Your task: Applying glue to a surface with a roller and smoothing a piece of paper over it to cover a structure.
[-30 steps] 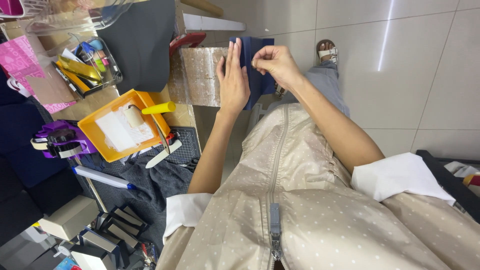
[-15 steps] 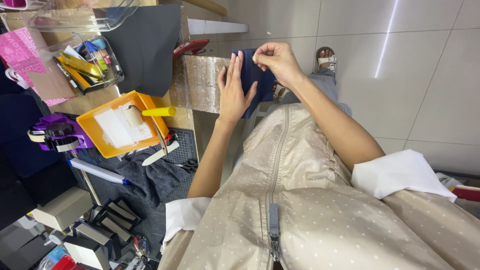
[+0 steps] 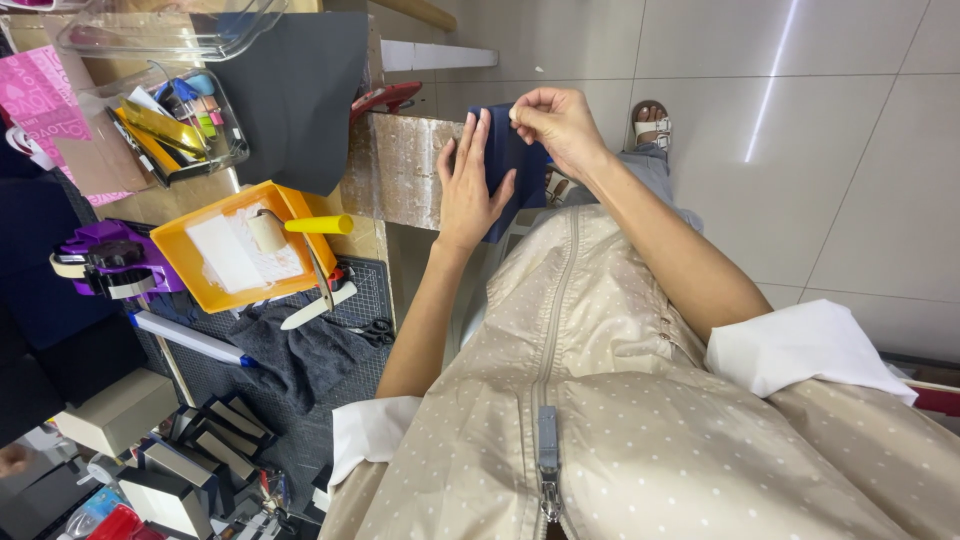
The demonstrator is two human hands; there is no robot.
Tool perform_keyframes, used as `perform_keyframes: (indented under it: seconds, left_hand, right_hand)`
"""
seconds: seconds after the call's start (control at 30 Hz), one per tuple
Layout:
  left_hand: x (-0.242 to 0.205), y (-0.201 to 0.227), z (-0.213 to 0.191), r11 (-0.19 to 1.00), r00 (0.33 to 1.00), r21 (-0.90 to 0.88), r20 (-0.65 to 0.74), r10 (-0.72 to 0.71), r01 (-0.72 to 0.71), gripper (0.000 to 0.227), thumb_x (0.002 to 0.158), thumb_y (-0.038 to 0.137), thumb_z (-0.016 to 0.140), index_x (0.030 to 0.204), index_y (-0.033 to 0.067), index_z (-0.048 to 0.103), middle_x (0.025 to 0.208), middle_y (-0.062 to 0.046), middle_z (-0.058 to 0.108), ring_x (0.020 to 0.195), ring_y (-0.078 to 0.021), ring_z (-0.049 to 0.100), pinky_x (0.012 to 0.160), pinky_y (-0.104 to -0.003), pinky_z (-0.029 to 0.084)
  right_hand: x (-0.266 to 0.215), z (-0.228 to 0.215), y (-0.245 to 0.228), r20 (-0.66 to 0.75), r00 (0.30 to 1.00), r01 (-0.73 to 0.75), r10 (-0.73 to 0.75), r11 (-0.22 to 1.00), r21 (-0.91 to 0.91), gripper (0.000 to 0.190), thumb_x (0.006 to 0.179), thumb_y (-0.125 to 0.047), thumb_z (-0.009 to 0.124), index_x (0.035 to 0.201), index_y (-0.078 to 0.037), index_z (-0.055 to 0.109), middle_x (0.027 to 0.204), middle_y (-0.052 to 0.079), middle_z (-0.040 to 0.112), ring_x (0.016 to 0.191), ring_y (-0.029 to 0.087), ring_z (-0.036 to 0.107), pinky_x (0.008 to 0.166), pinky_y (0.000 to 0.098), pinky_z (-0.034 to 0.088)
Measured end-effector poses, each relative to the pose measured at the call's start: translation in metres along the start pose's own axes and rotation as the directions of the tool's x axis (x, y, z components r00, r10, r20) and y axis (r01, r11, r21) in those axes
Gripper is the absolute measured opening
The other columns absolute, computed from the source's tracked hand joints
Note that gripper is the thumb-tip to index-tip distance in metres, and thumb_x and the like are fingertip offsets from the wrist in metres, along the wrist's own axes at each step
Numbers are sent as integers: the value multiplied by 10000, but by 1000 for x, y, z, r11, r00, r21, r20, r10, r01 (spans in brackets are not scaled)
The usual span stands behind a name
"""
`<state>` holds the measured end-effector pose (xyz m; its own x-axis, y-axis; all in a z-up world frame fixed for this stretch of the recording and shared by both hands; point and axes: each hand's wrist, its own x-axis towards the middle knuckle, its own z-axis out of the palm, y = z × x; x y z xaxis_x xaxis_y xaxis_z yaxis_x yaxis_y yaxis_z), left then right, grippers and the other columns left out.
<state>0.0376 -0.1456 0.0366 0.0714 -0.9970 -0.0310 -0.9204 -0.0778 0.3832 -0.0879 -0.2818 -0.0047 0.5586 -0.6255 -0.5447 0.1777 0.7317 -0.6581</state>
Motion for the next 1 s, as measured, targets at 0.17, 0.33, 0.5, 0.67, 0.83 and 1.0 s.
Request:
perform_keyframes:
  seconds: [0.17,0.33,0.5,0.67,0.83,1.0]
  left_hand:
    - [1,-1,1,1000,1000,-1,5,-2,2,676,1076,311,562,1567,37,188,1656,-103,297,1568,-245,260,1248,-474,244]
    - [0,-3,1,1000,1000,13,-3,8,-8,679,1084,320,557,1572,31,183,1660,-99,286,1571,-236,252,1261,-465,241]
    - [0,-7,7,999,996,-29,-71,44,-46,767,1040,306,627,1581,14,169,1657,-110,284,1554,-253,271,1232,-491,232]
    - [14,-1,-3,995,995,-97,-101,16,-26,760,982,276,671,1561,0,263,1618,-126,360,1500,-265,347,1181,-502,246]
    - [22,-18,16,997,998,-60,18,-55,56,775,863,292,763,1475,-19,403,1518,-167,492,1406,-327,469,1112,-526,290]
    - [-60,-79,50,957,989,271,127,72,-105,413,883,266,587,1222,33,550,1296,-112,608,1232,-299,570,990,-478,374]
  right_hand:
    - [3,2,-2,-29,998,-54,55,998,39,88,907,45,679,832,4,700,717,114,666,617,142,605,551,218,486]
    - [4,6,-4,-35,998,-58,60,996,74,99,918,2,710,824,-15,683,685,68,615,591,133,565,534,222,471]
    - [17,-18,24,-89,989,-85,120,943,322,84,932,-82,675,874,-23,685,744,83,644,667,149,621,596,241,525]
    - [63,-125,102,-257,966,29,32,973,230,113,970,-121,647,886,-48,668,719,67,611,655,151,640,570,248,525]
    - [143,-305,309,-582,794,-417,173,852,-316,70,905,-168,676,923,-110,710,724,64,685,607,171,651,514,339,483]
    - [228,-379,474,-288,912,-396,294,434,-809,177,884,-180,628,940,-63,748,909,185,734,911,389,711,734,459,552]
